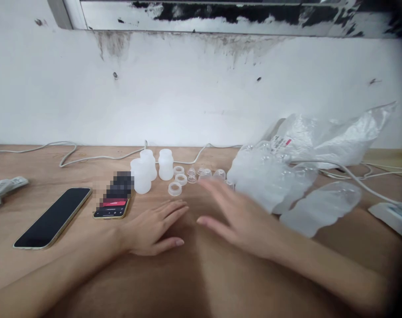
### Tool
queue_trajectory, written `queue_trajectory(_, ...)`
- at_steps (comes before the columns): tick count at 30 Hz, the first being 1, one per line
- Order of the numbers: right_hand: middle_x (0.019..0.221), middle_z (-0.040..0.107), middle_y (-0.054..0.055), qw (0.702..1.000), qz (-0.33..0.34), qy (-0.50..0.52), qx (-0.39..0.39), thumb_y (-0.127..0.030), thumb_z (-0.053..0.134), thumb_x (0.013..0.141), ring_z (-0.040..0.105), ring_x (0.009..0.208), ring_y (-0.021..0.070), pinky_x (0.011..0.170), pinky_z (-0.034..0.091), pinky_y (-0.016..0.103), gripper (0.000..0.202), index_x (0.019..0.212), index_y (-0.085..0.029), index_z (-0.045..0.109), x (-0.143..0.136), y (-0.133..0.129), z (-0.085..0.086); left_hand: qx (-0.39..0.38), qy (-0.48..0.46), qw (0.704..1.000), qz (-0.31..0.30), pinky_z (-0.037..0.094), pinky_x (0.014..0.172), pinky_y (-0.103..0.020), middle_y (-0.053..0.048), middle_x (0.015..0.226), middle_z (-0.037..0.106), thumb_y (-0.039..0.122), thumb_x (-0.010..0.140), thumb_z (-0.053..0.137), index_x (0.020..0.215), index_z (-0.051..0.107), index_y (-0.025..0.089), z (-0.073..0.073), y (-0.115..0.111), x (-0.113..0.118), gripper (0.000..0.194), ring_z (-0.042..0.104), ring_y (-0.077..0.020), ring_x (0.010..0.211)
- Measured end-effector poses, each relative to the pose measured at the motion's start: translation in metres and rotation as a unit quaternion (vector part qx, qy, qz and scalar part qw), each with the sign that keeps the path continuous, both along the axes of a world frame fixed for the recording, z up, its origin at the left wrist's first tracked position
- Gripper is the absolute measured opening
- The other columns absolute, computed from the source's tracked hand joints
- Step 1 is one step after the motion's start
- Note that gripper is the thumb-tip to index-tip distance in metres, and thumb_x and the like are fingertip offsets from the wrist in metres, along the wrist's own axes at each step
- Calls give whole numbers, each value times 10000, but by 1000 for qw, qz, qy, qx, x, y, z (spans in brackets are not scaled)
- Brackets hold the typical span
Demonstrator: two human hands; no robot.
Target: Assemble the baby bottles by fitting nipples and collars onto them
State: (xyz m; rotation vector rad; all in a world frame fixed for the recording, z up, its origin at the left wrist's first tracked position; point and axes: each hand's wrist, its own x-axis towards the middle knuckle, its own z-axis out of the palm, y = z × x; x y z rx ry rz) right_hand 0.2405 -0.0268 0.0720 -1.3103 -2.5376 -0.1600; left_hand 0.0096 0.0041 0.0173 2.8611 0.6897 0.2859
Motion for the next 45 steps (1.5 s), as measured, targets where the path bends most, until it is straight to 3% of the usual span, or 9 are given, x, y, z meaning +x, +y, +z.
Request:
queue_trajectory(2, 1406, 245, 133, 993, 93, -3, -78, -532, 354, 839, 210, 1285, 301, 995, 290, 484, 662, 1360, -140, 242, -9, 4, -32, -8, 31, 999, -10, 192, 1057, -459, -162, 1428, 147, 449, 851, 386, 1382, 83, 118, 1, 2, -9, 696, 121, -271, 1320)
queue_trajectory(3, 1420, 215, 115, 988, 108, 3, -108, -511, 347, 851, 144, 1307, 288, 1026, 228, 503, 633, 1366, -157, 244, -11, 5, -45, -16, 47, 999, -13, 148, 1065, -472, -153, 1436, 106, 462, 850, 381, 1387, 51, 124, 0, 3, -12, 715, 71, -270, 1326)
queue_trajectory(6, 1431, 187, 85, 983, 94, 10, -158, -457, 283, 891, 88, 1321, 254, 1052, 136, 520, 549, 1366, -183, 255, -9, 6, -66, -39, 81, 996, -10, 79, 1069, -483, -133, 1439, 61, 493, 850, 359, 1388, 16, 141, -1, 3, -15, 730, 27, -258, 1327)
queue_trajectory(9, 1437, 152, 83, 982, 79, 5, -172, -496, 290, 877, 47, 1322, 264, 1053, 105, 528, 587, 1368, -177, 252, -4, 6, -65, -44, 80, 996, -3, 72, 1071, -473, -132, 1437, 67, 505, 845, 361, 1388, 34, 143, -1, 2, -14, 730, 32, -248, 1328)
queue_trajectory(14, 1448, 42, 84, 970, 116, -30, -211, -588, 325, 824, -30, 1319, 277, 1050, 88, 531, 734, 1393, -168, 128, 1, 8, -59, -45, 73, 996, 0, 76, 1072, -468, -127, 1436, 92, 514, 834, 380, 1387, 77, 147, 0, 4, -12, 730, 52, -243, 1330)
queue_trajectory(45, 1449, 54, 74, 976, 93, -53, -192, -589, 271, 838, -13, 1322, 267, 1053, 99, 518, 693, 1385, -170, 189, -3, 8, -63, -38, 65, 997, 4, 80, 1079, -448, -114, 1434, 122, 508, 826, 410, 1386, 109, 164, -1, 5, -13, 723, 94, -230, 1329)
